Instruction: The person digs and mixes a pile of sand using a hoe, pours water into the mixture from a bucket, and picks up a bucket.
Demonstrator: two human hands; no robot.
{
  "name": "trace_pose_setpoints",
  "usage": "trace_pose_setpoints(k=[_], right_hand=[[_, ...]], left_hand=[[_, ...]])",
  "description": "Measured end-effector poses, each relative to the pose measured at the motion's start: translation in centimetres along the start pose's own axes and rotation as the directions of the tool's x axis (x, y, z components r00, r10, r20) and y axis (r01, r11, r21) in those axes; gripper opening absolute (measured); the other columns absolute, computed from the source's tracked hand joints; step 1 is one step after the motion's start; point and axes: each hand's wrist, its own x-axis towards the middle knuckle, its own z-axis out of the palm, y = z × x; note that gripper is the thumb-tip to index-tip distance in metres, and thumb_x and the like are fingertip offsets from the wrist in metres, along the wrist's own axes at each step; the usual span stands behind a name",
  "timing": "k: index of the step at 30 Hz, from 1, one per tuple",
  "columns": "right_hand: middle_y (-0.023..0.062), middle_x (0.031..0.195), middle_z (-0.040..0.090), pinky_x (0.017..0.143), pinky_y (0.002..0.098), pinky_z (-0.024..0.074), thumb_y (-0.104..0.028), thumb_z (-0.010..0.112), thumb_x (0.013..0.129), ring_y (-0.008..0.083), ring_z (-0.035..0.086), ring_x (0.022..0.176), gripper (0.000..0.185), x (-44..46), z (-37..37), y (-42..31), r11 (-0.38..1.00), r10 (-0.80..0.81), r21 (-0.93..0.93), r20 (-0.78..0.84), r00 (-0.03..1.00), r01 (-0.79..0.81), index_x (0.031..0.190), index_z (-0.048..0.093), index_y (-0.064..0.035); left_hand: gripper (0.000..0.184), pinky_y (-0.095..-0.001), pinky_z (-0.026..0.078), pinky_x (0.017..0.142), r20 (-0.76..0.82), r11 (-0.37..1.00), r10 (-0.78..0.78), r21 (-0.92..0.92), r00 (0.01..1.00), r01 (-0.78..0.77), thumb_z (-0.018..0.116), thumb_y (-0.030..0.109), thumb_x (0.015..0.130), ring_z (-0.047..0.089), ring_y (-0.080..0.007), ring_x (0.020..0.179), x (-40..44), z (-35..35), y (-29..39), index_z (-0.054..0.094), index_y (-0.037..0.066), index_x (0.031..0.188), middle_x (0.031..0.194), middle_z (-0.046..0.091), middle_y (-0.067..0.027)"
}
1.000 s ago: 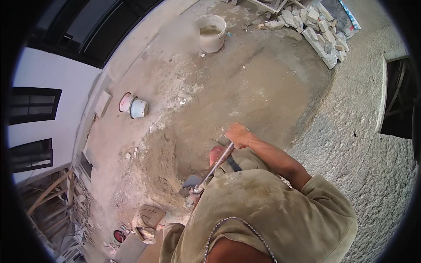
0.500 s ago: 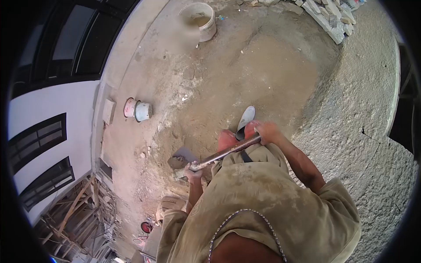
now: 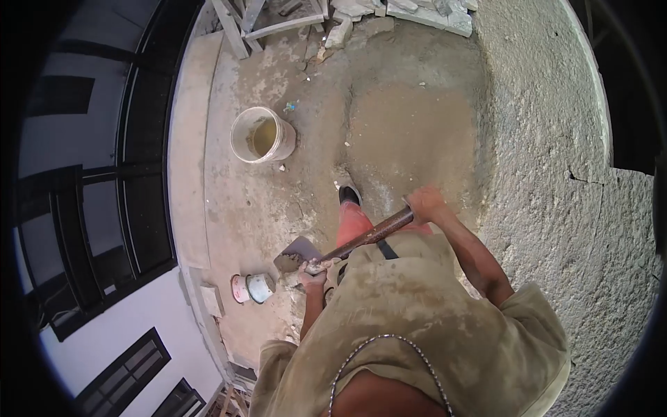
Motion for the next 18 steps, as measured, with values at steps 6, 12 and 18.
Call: trace_pose_setpoints(k=[6,12,18], right_hand=[[0.0131,0.078,0.064,0.072,0.0415,0.0470,-0.025,0.073,0.051,0.0325,0.061,0.080,0.032,6.8,-8.7,-0.3,0.975,0.210,0.092,-0.090,0.974,-0.202,0.076,0.064,-0.0077],[0.0150,0.081,0.063,0.072,0.0410,0.0469,-0.022,0.071,0.055,0.0321,0.061,0.080,0.034,2.9,-7.4,-3.4,0.705,0.557,0.460,0.111,0.823,-0.539,0.085,0.062,-0.0081],[0.0140,0.077,0.064,0.068,0.0397,0.0471,-0.028,0.071,0.054,0.0325,0.061,0.075,0.038,2.9,-8.7,-0.8,0.440,0.787,0.673,0.030,0.616,-0.595,0.086,0.062,-0.0105]], left_hand=[[0.006,-0.0349,0.047,0.064,0.044,0.966,0.004,0.257,0.999,-0.016,0.052,0.015,0.070,0.054,-0.0210,0.061,3.5,22.3,7.0,0.051,0.011,0.075,0.068,0.055,-0.0045],[0.007,-0.0347,0.047,0.055,0.151,0.773,-0.211,0.631,0.966,0.070,0.052,0.015,0.068,0.051,-0.0213,0.056,7.2,41.5,7.0,0.049,0.010,0.071,0.063,0.052,-0.0055],[0.007,-0.0357,0.047,0.057,0.293,0.608,-0.268,0.790,0.918,-0.075,0.053,0.012,0.068,0.052,-0.0230,0.057,4.3,58.1,-3.9,0.048,0.010,0.071,0.064,0.052,-0.0078]])
